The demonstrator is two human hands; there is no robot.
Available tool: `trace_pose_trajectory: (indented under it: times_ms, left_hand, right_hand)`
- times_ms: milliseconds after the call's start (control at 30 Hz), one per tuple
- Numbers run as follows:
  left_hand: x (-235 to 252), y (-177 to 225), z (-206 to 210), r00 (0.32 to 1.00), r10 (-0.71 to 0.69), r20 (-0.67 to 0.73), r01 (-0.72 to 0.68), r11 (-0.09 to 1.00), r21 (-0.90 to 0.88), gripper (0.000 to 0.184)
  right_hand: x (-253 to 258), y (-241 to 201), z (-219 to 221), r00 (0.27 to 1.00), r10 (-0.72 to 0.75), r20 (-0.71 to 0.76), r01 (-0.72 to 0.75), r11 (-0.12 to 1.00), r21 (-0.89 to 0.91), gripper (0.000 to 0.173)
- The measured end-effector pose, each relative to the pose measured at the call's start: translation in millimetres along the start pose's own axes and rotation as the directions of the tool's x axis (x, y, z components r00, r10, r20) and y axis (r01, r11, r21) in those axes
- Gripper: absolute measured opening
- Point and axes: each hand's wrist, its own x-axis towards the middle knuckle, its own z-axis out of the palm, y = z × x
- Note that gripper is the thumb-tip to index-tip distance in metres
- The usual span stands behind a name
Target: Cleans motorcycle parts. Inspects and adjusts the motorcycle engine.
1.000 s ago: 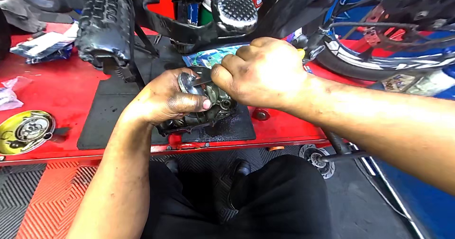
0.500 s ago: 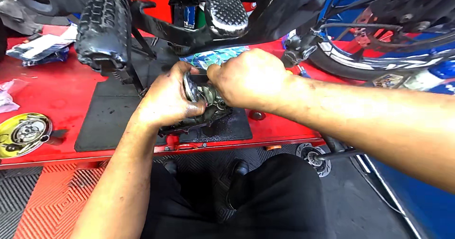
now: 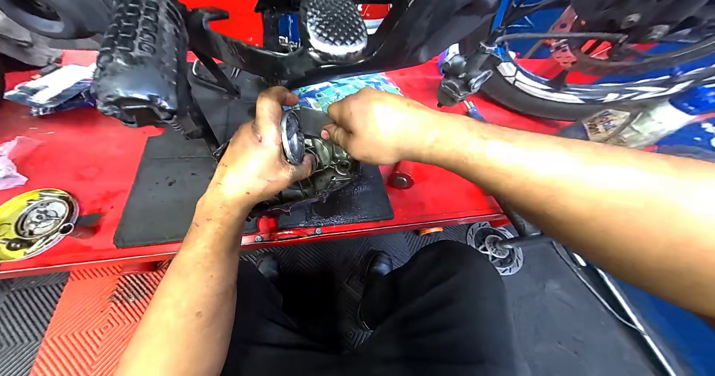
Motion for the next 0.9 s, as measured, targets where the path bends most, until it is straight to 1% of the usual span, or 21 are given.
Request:
trace_pose_trajectory:
  times_ms: [67, 100, 233, 333, 367, 433, 533, 633, 667, 700, 767, 833, 867, 900]
  left_hand:
    - [0.8, -2.2, -0.1, 1.000, 0.015, -0.012, -0.015, 1.000, 0.013, 0.091]
    - [1.9, -3.1, -0.8, 0.999, 0.024, -0.022, -0.024, 0.999, 0.024, 0.091]
    - [2.7, -12.9, -1.9, 0.996, 0.090, -0.022, -0.087, 0.987, 0.134, 0.091]
    - [3.2, -21.7, -3.2, 0.968, 0.247, -0.039, -0.231, 0.944, 0.236, 0.080]
    - [3.7, -23.4, -3.9, 0.961, 0.274, -0.043, -0.254, 0.930, 0.266, 0.076]
    - [4.3, -27.1, -5.0, 0.963, 0.269, -0.021, -0.250, 0.916, 0.313, 0.071]
    - [5.2, -29.4, -7.7, 0.974, 0.221, 0.046, -0.222, 0.900, 0.377, 0.067]
    - [6.1, -27.1, -11.7, 0.975, 0.214, 0.066, -0.221, 0.875, 0.430, 0.066]
    - [6.3, -25.7, -12.2, 0.980, 0.192, 0.060, -0.199, 0.887, 0.416, 0.068]
    - [6.4, -23.8, -12.4, 0.990, 0.135, 0.052, -0.145, 0.919, 0.368, 0.072]
    - [5.7, -19.7, -12.7, 0.997, -0.064, 0.036, 0.056, 0.979, 0.195, 0.085]
    - [4.0, -20.3, -14.0, 0.974, -0.227, 0.021, 0.226, 0.973, 0.038, 0.095]
    - [3.5, -21.8, -14.5, 0.957, -0.288, 0.023, 0.289, 0.957, -0.042, 0.094]
    - [2.8, -22.4, -14.0, 0.943, -0.334, 0.015, 0.332, 0.934, -0.133, 0.088]
  right_hand:
    - [-0.9, 2.1, 3.0, 1.000, 0.023, -0.008, -0.022, 0.993, 0.113, 0.037]
    - [-0.8, 4.1, 6.1, 0.999, 0.015, -0.037, -0.010, 0.991, 0.134, 0.037]
    - [-3.9, 12.7, 15.6, 0.985, -0.038, -0.169, 0.055, 0.994, 0.093, 0.034]
    - [-10.3, 17.6, 19.9, 0.972, -0.052, -0.228, 0.064, 0.997, 0.045, 0.035]
    - [-12.0, 18.6, 22.1, 0.972, -0.040, -0.232, 0.047, 0.999, 0.023, 0.035]
    - [-15.0, 18.2, 26.1, 0.977, 0.016, -0.215, -0.032, 0.997, -0.073, 0.034]
    - [-18.4, 11.1, 29.3, 0.983, 0.131, -0.130, -0.161, 0.953, -0.255, 0.025]
    - [-23.5, 3.9, 26.2, 0.985, 0.159, -0.061, -0.170, 0.940, -0.295, 0.019]
    - [-25.6, 2.7, 23.5, 0.987, 0.153, -0.053, -0.162, 0.946, -0.282, 0.018]
    - [-28.2, 3.2, 20.0, 0.988, 0.145, -0.058, -0.155, 0.955, -0.254, 0.017]
    - [-35.9, 12.2, 14.0, 0.987, 0.122, -0.105, -0.139, 0.975, -0.176, 0.019]
    - [-47.7, 30.8, 14.2, 0.973, 0.145, -0.178, -0.163, 0.983, -0.090, 0.025]
    - [-54.9, 44.3, 18.1, 0.961, 0.184, -0.207, -0.199, 0.979, -0.053, 0.027]
    - [-62.8, 59.5, 25.0, 0.946, 0.240, -0.220, -0.251, 0.968, -0.022, 0.029]
